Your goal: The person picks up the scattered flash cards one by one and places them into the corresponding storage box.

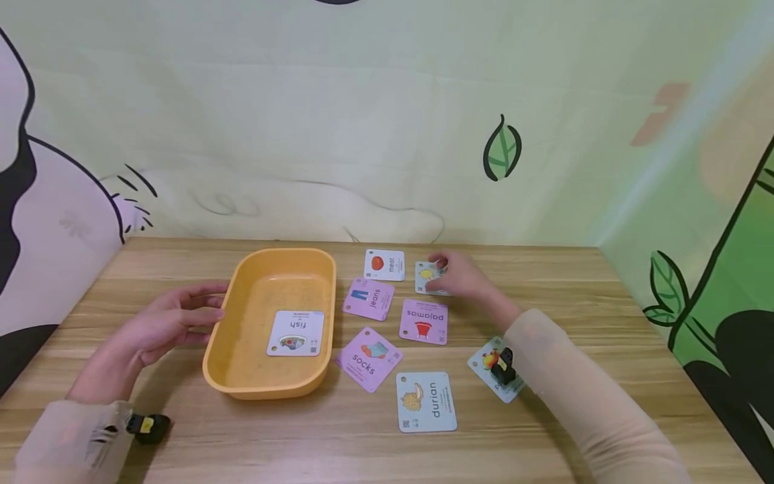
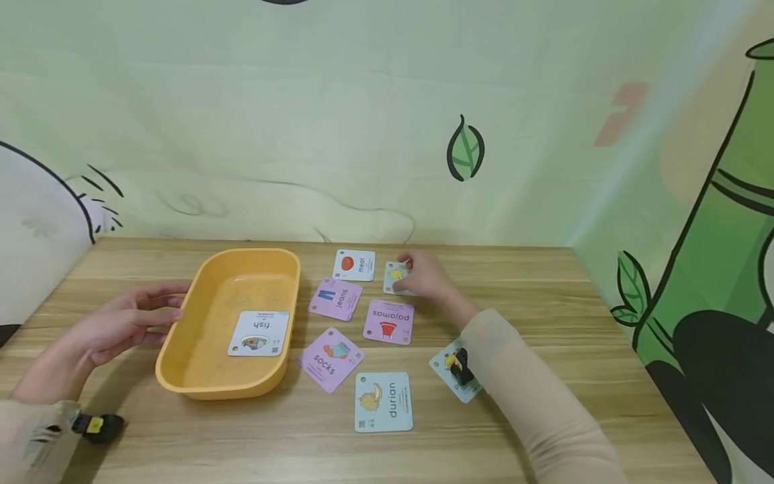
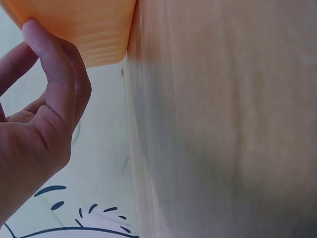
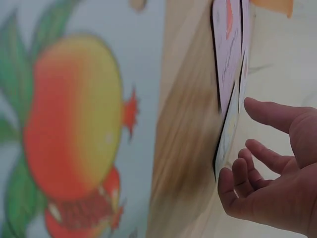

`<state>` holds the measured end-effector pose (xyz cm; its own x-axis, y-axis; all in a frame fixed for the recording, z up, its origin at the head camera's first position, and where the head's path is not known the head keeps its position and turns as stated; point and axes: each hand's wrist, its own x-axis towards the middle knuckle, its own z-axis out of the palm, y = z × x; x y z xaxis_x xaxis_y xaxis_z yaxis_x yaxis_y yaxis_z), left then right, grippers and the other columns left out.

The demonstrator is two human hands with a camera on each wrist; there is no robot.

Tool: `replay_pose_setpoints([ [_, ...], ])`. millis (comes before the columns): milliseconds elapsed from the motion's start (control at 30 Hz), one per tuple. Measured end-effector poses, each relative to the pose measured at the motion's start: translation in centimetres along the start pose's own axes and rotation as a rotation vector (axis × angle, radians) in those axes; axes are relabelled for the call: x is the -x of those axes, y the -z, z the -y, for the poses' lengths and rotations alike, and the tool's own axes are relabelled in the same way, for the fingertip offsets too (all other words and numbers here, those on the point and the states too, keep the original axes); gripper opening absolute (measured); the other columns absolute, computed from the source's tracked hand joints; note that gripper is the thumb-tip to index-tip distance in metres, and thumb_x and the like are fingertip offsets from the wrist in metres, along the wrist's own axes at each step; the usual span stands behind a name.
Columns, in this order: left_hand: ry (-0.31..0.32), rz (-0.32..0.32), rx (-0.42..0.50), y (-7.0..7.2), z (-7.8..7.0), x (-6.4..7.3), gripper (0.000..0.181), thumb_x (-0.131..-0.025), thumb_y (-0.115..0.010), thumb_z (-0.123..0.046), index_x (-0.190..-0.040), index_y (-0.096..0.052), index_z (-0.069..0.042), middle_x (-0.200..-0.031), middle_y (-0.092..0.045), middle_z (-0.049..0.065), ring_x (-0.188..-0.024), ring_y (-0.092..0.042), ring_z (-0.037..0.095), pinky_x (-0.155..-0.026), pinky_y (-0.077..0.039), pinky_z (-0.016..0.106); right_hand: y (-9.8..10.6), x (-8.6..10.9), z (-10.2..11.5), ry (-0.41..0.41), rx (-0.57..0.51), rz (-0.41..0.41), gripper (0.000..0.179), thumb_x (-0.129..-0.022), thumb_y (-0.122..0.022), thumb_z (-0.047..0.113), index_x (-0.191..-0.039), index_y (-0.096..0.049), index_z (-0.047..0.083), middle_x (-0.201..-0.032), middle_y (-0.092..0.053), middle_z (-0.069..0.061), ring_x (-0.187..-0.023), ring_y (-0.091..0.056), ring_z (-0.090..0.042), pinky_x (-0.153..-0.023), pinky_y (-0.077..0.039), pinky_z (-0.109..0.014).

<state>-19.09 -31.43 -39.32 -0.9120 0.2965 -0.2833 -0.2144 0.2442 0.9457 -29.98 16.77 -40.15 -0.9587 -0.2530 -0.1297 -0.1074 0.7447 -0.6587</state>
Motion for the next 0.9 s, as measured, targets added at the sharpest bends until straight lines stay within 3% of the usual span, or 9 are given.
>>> replay_pose_setpoints([
  [400, 0.000, 0.011, -0.002, -0.1, -0.2, 0.1, 0.067, -0.105, -0.058, -0.011, -0.158, -0.020, 0.008, -0.143, -0.044, 0.024, -0.104, -0.067, 0.019, -0.087, -0.059, 0.040, 1.5, -0.3, -1.1, 0.016, 0.170, 0.041, 0.077, -0.084, -0.083, 0.014, -0.147, -0.046, -0.010, -0.145, -0.049, -0.028, -0.133, -0.044, -0.042, -0.114, -0.034, -0.053],
  [700, 0.000, 0.014, 0.002, -0.1, -0.2, 0.0, 0.069, -0.105, -0.059, -0.010, -0.158, -0.020, 0.007, -0.143, -0.043, 0.025, -0.103, -0.067, 0.020, -0.086, -0.059, 0.040, 1.7, -0.1, -1.2, -0.018, 0.234, 0.078, 0.069, -0.087, -0.081, 0.022, -0.144, -0.052, -0.005, -0.141, -0.048, -0.025, -0.128, -0.043, -0.039, -0.110, -0.038, -0.053],
  [900, 0.003, 0.007, 0.002, -0.1, -0.3, 0.2, 0.071, -0.103, -0.062, -0.011, -0.159, -0.021, 0.005, -0.147, -0.038, 0.028, -0.104, -0.067, 0.022, -0.088, -0.059, 0.041, 1.8, -0.1, -1.2, -0.018, 0.213, 0.066, 0.071, -0.084, -0.084, 0.021, -0.141, -0.052, -0.006, -0.136, -0.051, -0.024, -0.123, -0.046, -0.037, -0.108, -0.040, -0.050],
])
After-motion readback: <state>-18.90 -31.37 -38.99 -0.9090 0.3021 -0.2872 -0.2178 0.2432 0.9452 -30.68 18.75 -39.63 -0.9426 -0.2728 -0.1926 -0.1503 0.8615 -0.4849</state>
